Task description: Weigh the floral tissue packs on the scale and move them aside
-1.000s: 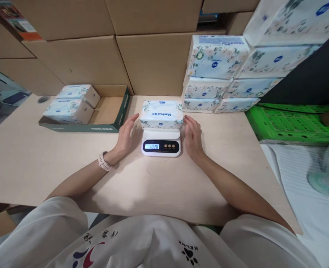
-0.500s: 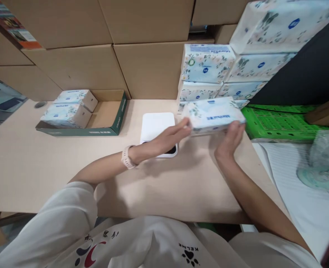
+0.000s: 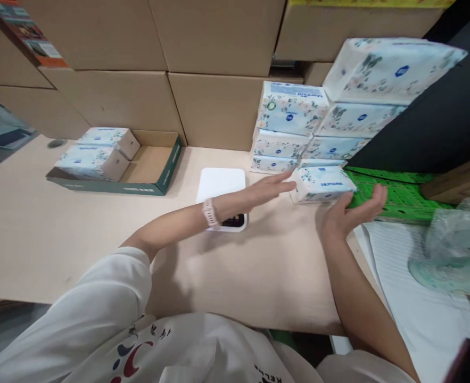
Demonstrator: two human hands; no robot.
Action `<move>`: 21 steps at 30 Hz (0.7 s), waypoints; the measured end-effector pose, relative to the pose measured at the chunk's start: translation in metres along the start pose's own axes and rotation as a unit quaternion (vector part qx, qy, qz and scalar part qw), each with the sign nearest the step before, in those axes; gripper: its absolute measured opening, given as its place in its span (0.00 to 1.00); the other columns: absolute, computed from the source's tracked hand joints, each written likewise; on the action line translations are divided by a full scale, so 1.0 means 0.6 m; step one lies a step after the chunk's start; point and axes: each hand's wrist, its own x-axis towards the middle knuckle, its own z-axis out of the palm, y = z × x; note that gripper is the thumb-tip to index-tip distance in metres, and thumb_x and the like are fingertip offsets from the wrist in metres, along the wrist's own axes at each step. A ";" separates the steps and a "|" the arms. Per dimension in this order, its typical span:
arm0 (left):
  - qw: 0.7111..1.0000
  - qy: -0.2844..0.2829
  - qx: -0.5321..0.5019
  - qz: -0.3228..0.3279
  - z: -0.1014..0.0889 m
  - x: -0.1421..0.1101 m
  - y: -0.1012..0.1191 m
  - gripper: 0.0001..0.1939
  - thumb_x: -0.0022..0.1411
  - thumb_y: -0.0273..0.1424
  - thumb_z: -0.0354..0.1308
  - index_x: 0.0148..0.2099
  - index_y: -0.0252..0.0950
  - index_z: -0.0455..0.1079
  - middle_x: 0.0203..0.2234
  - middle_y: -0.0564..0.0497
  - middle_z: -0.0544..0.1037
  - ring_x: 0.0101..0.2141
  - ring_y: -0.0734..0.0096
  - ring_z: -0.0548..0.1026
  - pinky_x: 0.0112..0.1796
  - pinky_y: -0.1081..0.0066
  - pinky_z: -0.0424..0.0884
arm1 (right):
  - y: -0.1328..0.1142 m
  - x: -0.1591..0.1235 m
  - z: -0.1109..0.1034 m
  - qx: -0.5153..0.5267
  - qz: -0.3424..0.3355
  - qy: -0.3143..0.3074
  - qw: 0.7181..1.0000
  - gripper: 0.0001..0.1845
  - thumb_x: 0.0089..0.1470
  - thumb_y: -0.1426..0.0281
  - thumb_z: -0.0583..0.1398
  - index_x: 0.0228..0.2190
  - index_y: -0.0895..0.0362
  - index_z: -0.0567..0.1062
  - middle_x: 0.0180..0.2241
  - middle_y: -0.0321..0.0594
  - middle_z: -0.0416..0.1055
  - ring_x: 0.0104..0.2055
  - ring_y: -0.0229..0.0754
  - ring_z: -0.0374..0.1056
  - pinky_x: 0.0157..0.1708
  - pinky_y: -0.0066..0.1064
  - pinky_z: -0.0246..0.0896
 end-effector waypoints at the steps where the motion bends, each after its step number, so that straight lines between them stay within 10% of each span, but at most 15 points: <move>1: 0.999 0.029 -0.005 0.039 -0.032 -0.032 0.011 0.34 0.75 0.44 0.66 0.77 0.39 0.71 0.83 0.42 0.63 0.83 0.43 0.57 0.81 0.47 0.55 | -0.006 -0.004 -0.004 -0.011 -0.034 0.010 0.999 0.38 0.65 0.49 0.55 0.69 0.54 0.67 0.74 0.72 0.62 0.82 0.72 0.56 0.79 0.72 0.42; 6: 0.892 0.406 0.101 0.174 -0.274 -0.207 0.030 0.14 0.76 0.26 0.66 0.60 0.36 0.82 0.66 0.48 0.83 0.73 0.52 0.73 0.77 0.54 0.61 | -0.048 -0.024 -0.007 0.014 -0.114 0.000 0.993 0.35 0.65 0.47 0.55 0.64 0.52 0.75 0.69 0.70 0.71 0.76 0.72 0.67 0.75 0.73 0.52; 9: 0.729 0.638 0.224 0.103 -0.446 -0.312 0.006 0.15 0.77 0.23 0.62 0.63 0.31 0.77 0.67 0.47 0.81 0.71 0.57 0.69 0.77 0.57 0.59 | -0.083 -0.033 0.001 0.016 -0.124 -0.032 0.992 0.35 0.61 0.47 0.58 0.63 0.52 0.75 0.68 0.69 0.72 0.75 0.74 0.69 0.73 0.76 0.52; 12: 0.646 0.708 0.284 -0.030 -0.577 -0.400 -0.032 0.12 0.80 0.27 0.58 0.61 0.31 0.73 0.69 0.48 0.78 0.74 0.53 0.62 0.80 0.54 0.47 | -0.151 -0.048 0.011 0.066 -0.189 -0.048 0.979 0.33 0.60 0.51 0.61 0.62 0.52 0.76 0.66 0.67 0.74 0.72 0.73 0.70 0.73 0.76 0.54; 16: 0.664 0.684 0.251 -0.167 -0.639 -0.456 -0.073 0.06 0.78 0.32 0.58 0.44 0.37 0.72 0.59 0.49 0.85 0.72 0.45 0.64 0.78 0.51 0.49 | -0.296 -0.084 0.030 0.167 -0.282 -0.129 0.936 0.27 0.67 0.60 0.61 0.64 0.49 0.75 0.67 0.57 0.75 0.71 0.65 0.72 0.73 0.69 0.62; 21: 0.677 0.660 0.262 -0.192 -0.612 -0.454 -0.091 0.22 0.77 0.41 0.58 0.29 0.42 0.61 0.43 0.45 0.86 0.64 0.44 0.72 0.70 0.55 0.63 | -0.456 -0.140 0.096 0.227 -0.305 -0.328 0.864 0.18 0.73 0.58 0.56 0.55 0.47 0.81 0.64 0.48 0.81 0.65 0.60 0.76 0.70 0.63 0.65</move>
